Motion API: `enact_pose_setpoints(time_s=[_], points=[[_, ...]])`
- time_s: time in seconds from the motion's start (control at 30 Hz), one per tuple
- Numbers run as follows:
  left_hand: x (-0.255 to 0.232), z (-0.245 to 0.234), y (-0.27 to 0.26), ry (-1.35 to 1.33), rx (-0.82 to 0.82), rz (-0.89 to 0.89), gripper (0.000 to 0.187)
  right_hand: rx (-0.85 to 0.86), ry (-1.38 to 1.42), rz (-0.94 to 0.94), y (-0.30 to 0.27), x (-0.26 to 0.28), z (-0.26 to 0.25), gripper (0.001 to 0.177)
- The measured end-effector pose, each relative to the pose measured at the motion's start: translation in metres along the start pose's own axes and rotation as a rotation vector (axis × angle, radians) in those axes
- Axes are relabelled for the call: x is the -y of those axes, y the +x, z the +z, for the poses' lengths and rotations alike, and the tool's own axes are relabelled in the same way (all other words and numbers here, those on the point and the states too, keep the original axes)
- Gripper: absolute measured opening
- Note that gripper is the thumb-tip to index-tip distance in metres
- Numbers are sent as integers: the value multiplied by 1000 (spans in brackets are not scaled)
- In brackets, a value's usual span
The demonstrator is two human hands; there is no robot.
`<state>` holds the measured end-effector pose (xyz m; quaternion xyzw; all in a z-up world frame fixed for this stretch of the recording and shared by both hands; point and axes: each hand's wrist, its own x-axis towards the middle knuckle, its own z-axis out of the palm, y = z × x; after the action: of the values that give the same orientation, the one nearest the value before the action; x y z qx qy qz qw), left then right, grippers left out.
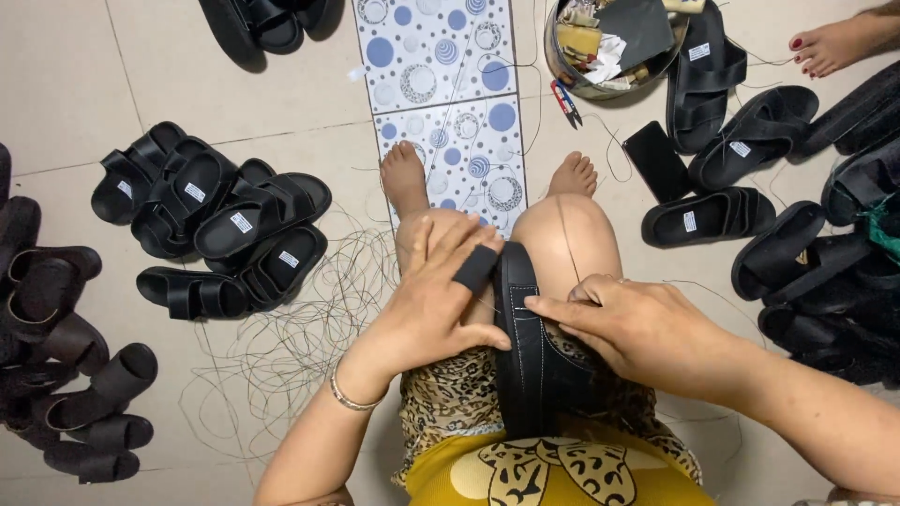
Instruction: Hand-stitching the upper component of a black sandal to its sole using a needle and thread.
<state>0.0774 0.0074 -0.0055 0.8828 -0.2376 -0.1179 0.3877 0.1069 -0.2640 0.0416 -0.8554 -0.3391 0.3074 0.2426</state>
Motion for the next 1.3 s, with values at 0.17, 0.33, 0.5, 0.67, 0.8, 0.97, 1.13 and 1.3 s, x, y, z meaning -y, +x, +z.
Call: enact_pose_setpoints(time_s=[0.17, 0.33, 0.5, 0.67, 0.8, 0.97, 1.13, 1.3], points=[[1, 3, 0, -27, -11, 21, 96, -31, -23, -33, 6, 8, -10, 39], [2, 13, -3, 23, -80, 36, 98, -44, -371, -147, 5, 23, -17, 54], [7, 14, -3, 29, -126, 58, 92, -63, -262, -108, 28, 29, -5, 31], [24, 47, -13, 63, -348, 155, 94, 42, -184, -30, 36, 13, 5, 32], [15, 35, -29, -26, -514, 194, 31, -14, -30, 9, 22, 1, -1, 41], [-10, 22, -38, -1430, -145, 23, 22, -119, -43, -42, 12, -7, 10, 43], [-47, 10, -6, -222, 37, -464, 37, -270, -176, -158, 12, -3, 14, 33], [-38, 0, -22, -331, -188, -279, 39, 86, -317, 157, -17, -19, -53, 50]])
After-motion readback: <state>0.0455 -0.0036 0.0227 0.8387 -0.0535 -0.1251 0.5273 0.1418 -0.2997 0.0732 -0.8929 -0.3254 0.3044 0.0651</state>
